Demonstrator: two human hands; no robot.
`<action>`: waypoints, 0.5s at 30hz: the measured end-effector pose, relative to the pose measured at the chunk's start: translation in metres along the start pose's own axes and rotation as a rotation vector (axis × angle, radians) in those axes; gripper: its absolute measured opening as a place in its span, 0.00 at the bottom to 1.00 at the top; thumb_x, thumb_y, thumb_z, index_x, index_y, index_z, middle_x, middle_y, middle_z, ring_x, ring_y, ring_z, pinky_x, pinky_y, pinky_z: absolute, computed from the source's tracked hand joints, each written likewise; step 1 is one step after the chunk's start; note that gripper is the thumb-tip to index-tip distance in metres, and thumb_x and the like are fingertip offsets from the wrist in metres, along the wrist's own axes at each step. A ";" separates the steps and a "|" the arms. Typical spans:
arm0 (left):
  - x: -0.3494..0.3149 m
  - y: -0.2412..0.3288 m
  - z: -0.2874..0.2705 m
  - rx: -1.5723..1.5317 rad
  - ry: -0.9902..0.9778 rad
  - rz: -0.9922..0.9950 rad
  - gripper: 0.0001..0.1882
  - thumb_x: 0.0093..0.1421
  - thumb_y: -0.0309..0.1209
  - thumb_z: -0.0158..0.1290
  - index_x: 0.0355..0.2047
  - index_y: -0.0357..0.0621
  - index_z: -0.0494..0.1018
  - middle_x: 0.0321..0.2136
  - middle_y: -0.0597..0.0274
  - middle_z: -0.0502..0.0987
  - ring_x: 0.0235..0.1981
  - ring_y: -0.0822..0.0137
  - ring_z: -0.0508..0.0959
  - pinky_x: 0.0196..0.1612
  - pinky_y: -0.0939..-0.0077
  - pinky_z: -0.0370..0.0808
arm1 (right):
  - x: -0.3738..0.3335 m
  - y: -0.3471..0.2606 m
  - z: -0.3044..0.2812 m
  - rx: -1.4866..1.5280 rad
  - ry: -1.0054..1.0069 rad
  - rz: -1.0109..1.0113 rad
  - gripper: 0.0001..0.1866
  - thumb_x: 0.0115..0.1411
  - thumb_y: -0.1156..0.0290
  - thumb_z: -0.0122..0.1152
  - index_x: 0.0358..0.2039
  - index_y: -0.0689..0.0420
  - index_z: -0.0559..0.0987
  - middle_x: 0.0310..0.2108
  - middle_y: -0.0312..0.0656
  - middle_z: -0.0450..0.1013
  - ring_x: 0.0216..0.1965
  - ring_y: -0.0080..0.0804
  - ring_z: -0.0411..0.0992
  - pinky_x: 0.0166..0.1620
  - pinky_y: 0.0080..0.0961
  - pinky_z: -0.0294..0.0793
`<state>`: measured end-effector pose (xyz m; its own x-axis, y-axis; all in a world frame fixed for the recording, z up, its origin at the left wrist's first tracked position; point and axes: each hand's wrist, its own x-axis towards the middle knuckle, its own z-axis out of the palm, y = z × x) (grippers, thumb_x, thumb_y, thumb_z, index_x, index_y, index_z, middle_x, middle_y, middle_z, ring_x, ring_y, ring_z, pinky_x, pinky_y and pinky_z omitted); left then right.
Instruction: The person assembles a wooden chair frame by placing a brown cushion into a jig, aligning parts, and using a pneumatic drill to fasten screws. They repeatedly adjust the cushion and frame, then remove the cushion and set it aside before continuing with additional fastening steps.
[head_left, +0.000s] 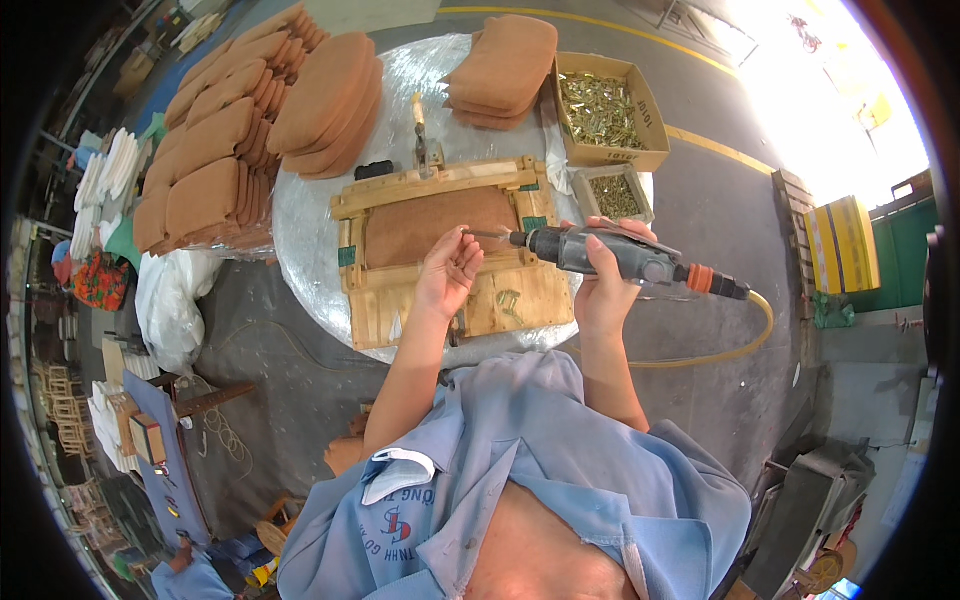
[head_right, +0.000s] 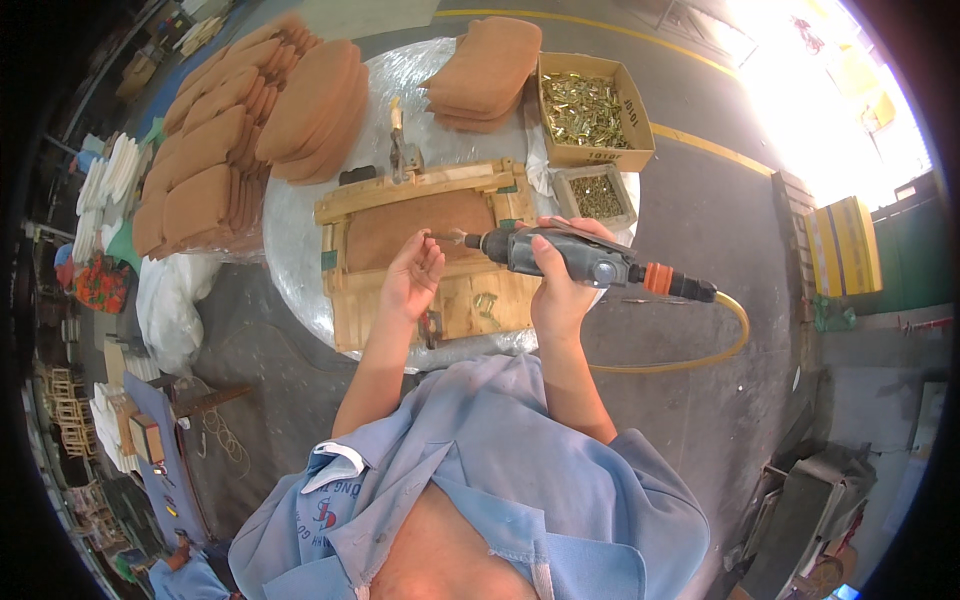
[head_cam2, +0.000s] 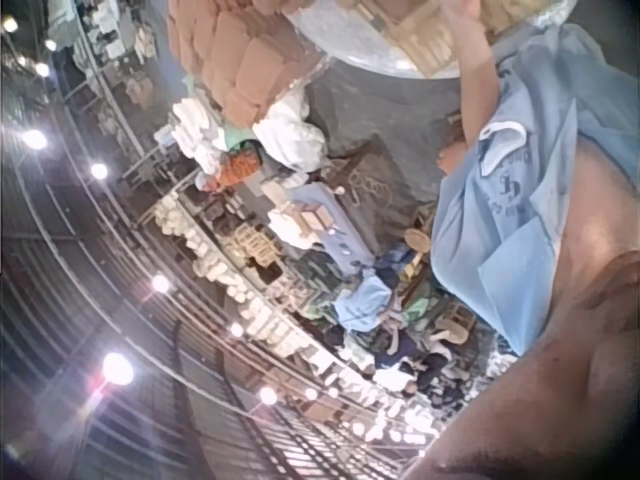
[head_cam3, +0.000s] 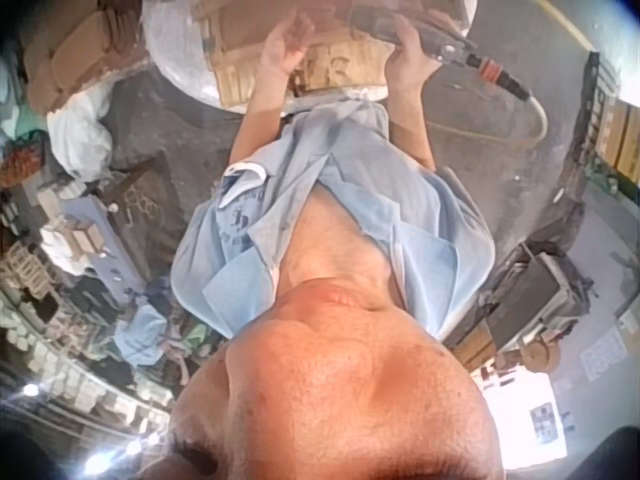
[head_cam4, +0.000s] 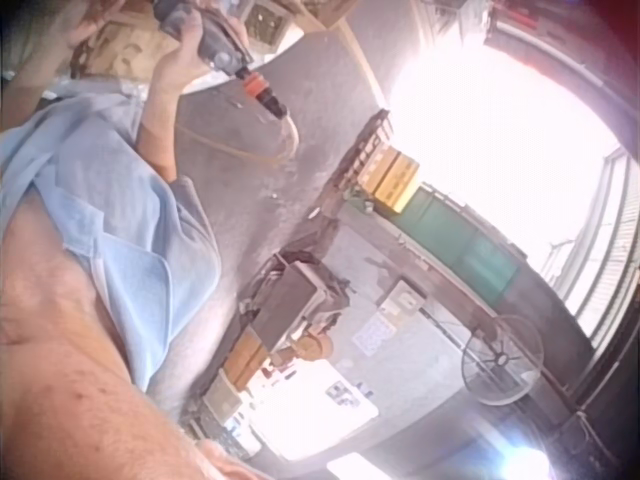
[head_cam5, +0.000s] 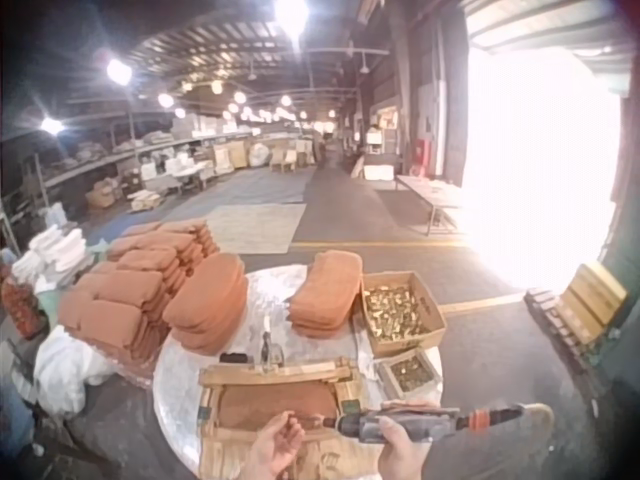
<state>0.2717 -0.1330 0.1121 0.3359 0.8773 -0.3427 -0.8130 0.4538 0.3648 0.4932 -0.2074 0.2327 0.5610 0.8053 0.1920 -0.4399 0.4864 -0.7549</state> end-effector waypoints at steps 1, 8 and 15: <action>0.001 0.002 -0.001 0.017 -0.017 0.006 0.08 0.73 0.28 0.60 0.50 0.41 0.82 0.40 0.61 0.88 0.42 0.66 0.89 0.51 0.67 0.90 | 0.001 0.001 0.000 -0.026 -0.004 0.001 0.26 0.64 0.86 0.61 0.59 0.51 0.67 0.51 0.52 0.77 0.54 0.44 0.79 0.64 0.62 0.82; 0.013 0.014 -0.001 0.119 -0.045 0.033 0.09 0.75 0.27 0.58 0.51 0.39 0.82 0.40 0.57 0.88 0.43 0.63 0.90 0.50 0.68 0.91 | 0.018 0.014 0.003 -0.031 0.022 0.018 0.27 0.64 0.85 0.62 0.60 0.52 0.66 0.51 0.52 0.77 0.54 0.45 0.79 0.61 0.60 0.84; 0.038 0.023 -0.002 0.284 0.091 0.034 0.08 0.75 0.28 0.58 0.50 0.38 0.82 0.36 0.59 0.86 0.37 0.65 0.89 0.44 0.71 0.91 | 0.046 0.042 -0.003 -0.050 0.013 0.103 0.26 0.64 0.84 0.63 0.59 0.52 0.67 0.51 0.52 0.78 0.53 0.47 0.80 0.62 0.59 0.83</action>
<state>0.2643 -0.0894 0.1054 0.2561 0.8812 -0.3974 -0.6532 0.4608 0.6008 0.5023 -0.1509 0.2079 0.5240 0.8454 0.1039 -0.4603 0.3836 -0.8006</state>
